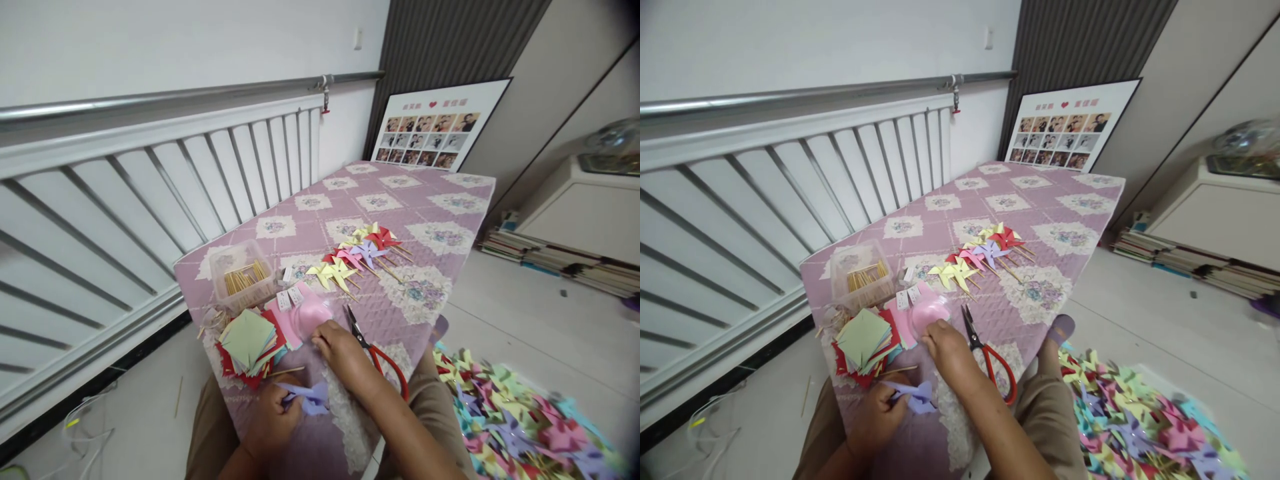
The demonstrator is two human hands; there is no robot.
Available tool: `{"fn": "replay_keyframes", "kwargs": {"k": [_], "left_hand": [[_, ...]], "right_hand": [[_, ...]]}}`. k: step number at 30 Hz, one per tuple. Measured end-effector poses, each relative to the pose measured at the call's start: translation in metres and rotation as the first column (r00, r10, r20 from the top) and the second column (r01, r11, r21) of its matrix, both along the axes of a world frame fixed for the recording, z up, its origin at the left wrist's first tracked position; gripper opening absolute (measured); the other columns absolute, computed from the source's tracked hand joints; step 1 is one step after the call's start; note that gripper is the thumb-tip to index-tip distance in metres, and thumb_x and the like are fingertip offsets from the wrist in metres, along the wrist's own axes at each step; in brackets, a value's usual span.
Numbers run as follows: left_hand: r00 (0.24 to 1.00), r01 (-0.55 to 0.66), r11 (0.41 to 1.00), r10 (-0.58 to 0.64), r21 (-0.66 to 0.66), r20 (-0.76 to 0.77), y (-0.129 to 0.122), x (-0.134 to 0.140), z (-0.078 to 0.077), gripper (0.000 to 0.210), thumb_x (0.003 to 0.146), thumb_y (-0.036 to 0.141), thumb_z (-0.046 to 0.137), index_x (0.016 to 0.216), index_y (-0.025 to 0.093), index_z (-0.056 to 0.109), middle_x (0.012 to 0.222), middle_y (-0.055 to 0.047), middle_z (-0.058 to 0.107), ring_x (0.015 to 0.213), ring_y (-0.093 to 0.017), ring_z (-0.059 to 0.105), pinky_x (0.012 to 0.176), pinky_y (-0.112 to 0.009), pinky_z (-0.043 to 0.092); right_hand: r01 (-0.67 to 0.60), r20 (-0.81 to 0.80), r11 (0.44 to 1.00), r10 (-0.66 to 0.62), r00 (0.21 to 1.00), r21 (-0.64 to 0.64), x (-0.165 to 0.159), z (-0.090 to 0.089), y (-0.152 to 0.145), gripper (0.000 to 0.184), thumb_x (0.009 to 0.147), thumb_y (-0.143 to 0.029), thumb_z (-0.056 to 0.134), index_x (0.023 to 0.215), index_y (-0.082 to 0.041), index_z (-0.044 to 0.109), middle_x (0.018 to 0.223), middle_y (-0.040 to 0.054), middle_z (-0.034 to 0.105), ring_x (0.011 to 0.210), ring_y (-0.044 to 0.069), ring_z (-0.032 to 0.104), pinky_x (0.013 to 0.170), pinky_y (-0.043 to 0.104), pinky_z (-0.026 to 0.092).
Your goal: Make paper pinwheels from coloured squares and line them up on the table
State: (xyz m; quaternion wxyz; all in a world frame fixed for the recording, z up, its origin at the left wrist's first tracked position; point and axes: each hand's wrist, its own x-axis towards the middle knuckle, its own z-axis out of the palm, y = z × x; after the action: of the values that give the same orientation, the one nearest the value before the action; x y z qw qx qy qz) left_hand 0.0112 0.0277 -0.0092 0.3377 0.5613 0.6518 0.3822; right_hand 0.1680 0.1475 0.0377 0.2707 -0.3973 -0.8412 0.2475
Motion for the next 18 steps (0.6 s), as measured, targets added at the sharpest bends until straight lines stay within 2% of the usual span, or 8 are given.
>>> {"fn": "replay_keyframes", "kwargs": {"k": [8,10,14,18], "left_hand": [[1.000,-0.004,0.997,0.003,0.077,0.011,-0.001,0.001,-0.002,0.016,0.072,0.011,0.053,0.073,0.017,0.068,0.077,-0.006,0.069,0.075,-0.019,0.063,0.072,-0.030,0.050],[0.999,0.010,0.993,-0.014,0.118,0.030,-0.002,-0.001,-0.005,0.018,0.072,0.009,0.053,0.077,0.017,0.068,0.081,-0.006,0.070,0.080,-0.019,0.063,0.077,-0.031,0.051],[0.998,0.042,0.966,-0.055,0.253,0.044,-0.002,-0.003,-0.011,0.024,0.070,0.004,0.052,0.083,0.017,0.068,0.110,-0.009,0.067,0.098,-0.019,0.062,0.090,-0.034,0.049],[0.999,0.031,0.954,-0.036,0.297,0.013,-0.002,-0.002,-0.012,0.020,0.070,0.003,0.053,0.073,0.017,0.066,0.140,-0.011,0.047,0.112,-0.020,0.057,0.097,-0.036,0.047]], "right_hand": [[0.049,-0.123,0.998,-0.052,0.991,-0.027,-0.002,0.005,-0.001,0.015,0.084,-0.015,0.051,0.070,-0.019,0.054,0.071,0.0018,0.057,0.069,0.018,0.053,0.066,0.028,0.041],[0.068,-0.126,0.997,-0.070,0.990,-0.024,-0.003,0.006,-0.003,0.015,0.084,-0.016,0.050,0.070,-0.019,0.054,0.072,0.0018,0.057,0.069,0.018,0.053,0.065,0.028,0.040],[0.069,-0.109,0.997,-0.070,0.992,-0.018,-0.004,0.010,-0.010,0.014,0.086,-0.018,0.049,0.074,-0.019,0.055,0.075,0.0016,0.058,0.071,0.017,0.054,0.067,0.028,0.041],[0.045,-0.098,0.999,-0.047,0.994,-0.021,-0.006,0.019,-0.021,0.014,0.086,-0.019,0.048,0.075,-0.019,0.056,0.074,0.0011,0.059,0.071,0.016,0.054,0.066,0.027,0.042]]}}
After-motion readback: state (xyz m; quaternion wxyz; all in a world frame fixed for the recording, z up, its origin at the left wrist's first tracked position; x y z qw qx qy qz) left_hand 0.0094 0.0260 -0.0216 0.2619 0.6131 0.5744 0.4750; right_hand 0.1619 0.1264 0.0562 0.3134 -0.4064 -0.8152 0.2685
